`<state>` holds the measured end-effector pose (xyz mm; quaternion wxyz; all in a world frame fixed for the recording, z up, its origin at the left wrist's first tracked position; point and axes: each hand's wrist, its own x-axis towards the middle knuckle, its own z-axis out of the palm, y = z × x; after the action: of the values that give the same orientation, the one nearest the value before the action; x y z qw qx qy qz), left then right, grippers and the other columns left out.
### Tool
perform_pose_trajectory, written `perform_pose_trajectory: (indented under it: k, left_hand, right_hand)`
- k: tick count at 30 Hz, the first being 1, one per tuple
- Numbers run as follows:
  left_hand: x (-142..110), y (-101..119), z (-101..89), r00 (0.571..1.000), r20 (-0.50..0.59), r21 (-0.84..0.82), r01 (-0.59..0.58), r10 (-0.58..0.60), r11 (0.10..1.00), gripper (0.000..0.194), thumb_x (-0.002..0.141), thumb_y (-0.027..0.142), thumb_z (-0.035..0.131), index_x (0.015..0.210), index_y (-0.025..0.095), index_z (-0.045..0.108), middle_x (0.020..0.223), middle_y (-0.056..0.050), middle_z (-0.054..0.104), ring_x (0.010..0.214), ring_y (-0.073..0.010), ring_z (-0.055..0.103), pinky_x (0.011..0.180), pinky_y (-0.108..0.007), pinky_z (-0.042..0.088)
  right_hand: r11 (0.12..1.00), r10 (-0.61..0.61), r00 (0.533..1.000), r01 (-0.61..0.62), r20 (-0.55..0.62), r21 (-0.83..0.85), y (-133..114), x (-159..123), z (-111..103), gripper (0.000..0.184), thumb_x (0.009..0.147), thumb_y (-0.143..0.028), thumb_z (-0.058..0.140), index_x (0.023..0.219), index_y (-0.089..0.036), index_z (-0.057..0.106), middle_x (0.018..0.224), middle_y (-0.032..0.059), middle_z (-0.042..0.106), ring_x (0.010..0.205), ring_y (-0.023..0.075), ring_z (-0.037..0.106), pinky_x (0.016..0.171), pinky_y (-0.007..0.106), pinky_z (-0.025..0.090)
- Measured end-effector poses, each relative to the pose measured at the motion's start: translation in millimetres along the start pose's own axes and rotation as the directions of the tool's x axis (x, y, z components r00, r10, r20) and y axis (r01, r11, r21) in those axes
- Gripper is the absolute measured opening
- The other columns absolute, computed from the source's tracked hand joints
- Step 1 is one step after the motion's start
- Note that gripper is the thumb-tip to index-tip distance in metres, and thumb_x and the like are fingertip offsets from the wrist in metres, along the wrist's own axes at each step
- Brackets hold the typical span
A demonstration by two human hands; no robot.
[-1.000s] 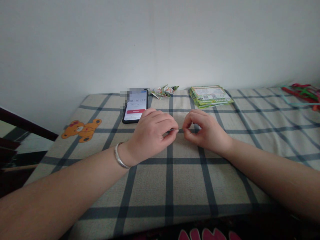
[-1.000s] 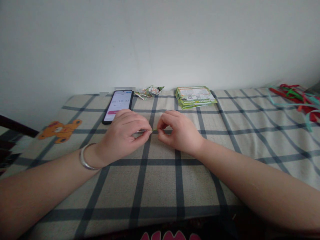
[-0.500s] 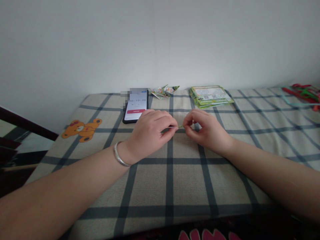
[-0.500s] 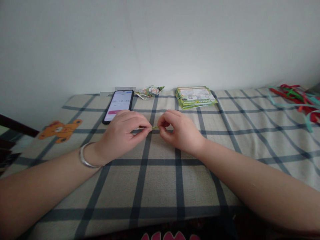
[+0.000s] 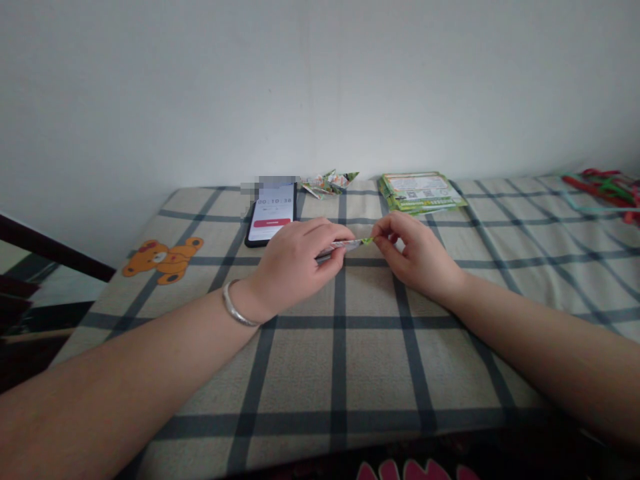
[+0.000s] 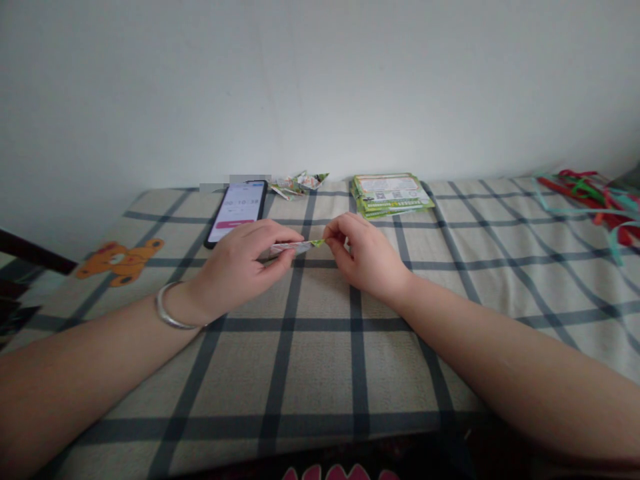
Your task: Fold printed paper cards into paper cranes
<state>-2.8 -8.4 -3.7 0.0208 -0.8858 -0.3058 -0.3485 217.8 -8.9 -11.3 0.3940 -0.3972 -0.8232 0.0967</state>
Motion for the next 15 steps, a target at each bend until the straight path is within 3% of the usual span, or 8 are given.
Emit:
perform_pose_trajectory:
  k: [4, 8, 15]
  left_hand:
    - [-2.1, -2.5, 2.4, 0.998, -0.051, 0.038, 0.025, -0.023, 0.999, 0.024, 0.087, 0.014, 0.056, 0.111, 0.016, 0.054, 0.090, -0.002, 0.067, 0.077, -0.0142, 0.065, 0.071, -0.026, 0.050]
    - [-3.3, -4.3, 5.4, 0.998, -0.069, 0.078, 0.009, -0.004, 0.997, 0.021, 0.088, 0.014, 0.056, 0.108, 0.017, 0.052, 0.087, -0.001, 0.065, 0.072, -0.0134, 0.063, 0.065, -0.024, 0.047]
    - [-2.5, -5.3, 4.8, 0.999, 0.022, 0.002, 0.041, -0.041, 0.999, 0.019, 0.089, 0.011, 0.054, 0.106, 0.019, 0.057, 0.097, -0.001, 0.066, 0.082, -0.0126, 0.063, 0.069, -0.023, 0.048]
  right_hand:
    - [0.996, 0.092, 0.996, -0.092, 0.004, -0.008, 5.0, 0.6, 1.3, 0.007, 0.086, -0.013, 0.053, 0.085, -0.020, 0.056, 0.074, 0.0001, 0.057, 0.067, 0.0131, 0.051, 0.058, 0.026, 0.040]
    - [0.989, 0.150, 0.988, -0.151, 0.018, 0.011, 9.8, 1.2, 3.4, 0.005, 0.086, -0.017, 0.055, 0.084, -0.020, 0.059, 0.074, 0.0000, 0.060, 0.065, 0.0126, 0.051, 0.058, 0.027, 0.041]
    - [0.986, 0.164, 0.985, -0.165, -0.062, -0.011, 8.1, 0.4, 2.7, 0.009, 0.082, -0.018, 0.061, 0.091, -0.019, 0.060, 0.076, -0.0003, 0.059, 0.066, 0.0129, 0.053, 0.060, 0.026, 0.043]
